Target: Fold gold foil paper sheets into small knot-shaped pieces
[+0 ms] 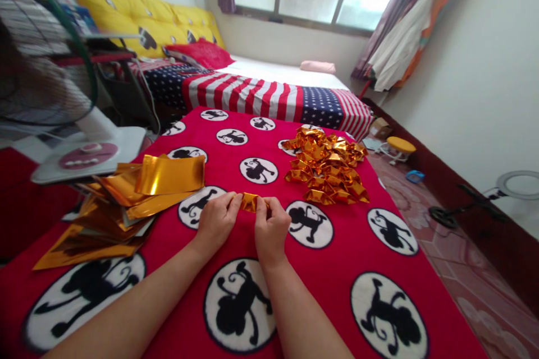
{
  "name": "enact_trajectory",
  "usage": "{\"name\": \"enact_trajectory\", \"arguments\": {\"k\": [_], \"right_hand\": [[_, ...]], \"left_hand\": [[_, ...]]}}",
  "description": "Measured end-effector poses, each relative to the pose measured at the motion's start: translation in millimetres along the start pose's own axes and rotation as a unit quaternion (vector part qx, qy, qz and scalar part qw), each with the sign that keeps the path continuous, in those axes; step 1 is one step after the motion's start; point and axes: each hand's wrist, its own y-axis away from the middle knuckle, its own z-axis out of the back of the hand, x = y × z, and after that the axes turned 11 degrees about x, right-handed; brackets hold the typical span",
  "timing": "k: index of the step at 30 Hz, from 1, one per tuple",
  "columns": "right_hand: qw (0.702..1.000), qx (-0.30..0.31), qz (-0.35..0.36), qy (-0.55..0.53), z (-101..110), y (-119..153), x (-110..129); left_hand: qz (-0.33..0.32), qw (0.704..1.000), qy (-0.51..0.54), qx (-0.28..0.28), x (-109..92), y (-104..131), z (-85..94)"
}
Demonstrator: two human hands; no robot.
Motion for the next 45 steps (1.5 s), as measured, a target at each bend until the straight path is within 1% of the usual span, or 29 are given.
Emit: {"name": "enact_trajectory", "arguments": {"k": [3,8,14,20,25,28,32,35,37,42,45], "right_hand": [[1.000,-0.010,0.001,0.008,-0.5,-0.2,-1.3],[1.000,-0.002,0.018,0.017,-0.7,1.1,-0.6],[1.000,-0.010,-0.009,0.010,1.0,-0.9,-0.7],[1.000,-0.017,-0.010,0.019,1.6,-2.2,-1.8],[1.000,-0.001,0.008,0.030,0.1,0.1,-2.1],[0.999,0.008,0.013,0.036,-0.5,0.6,-2.5],[0.999,-0.006,0.012,0.042,-0.2,0.6,-2.7],[0.999,0.005,0.019,0.039,-0.1,1.2,-1.6],[0.999,0.013,0.022,0.035,-0.1,1.3,-0.5],[0.999,0.000,0.016,0.029,0.6,1.6,0.3],[0.999,0.019,0.025,0.033,0.4,2.4,-0.3]], "left_hand": [[-0.017,1.000,-0.001,0.005,-0.1,0.1,-0.1],[-0.013,1.000,0.000,0.006,0.1,-0.5,1.1],[-0.014,1.000,-0.014,0.020,0.9,-0.1,2.4],[0.005,1.000,-0.025,0.005,4.0,-1.2,5.5],[0.006,1.000,-0.017,0.004,5.5,-2.5,4.5],[-0.003,1.000,-0.026,-0.003,4.0,-1.6,2.7],[-0.030,0.999,-0.036,-0.016,1.6,0.1,0.8],[-0.016,0.999,-0.026,-0.024,2.2,-0.8,1.0],[-0.008,0.999,-0.026,-0.022,3.2,-1.8,1.5],[-0.028,0.999,-0.036,-0.003,5.0,-2.3,2.0],[-0.016,0.999,-0.033,-0.011,6.1,-2.1,2.5]]}}
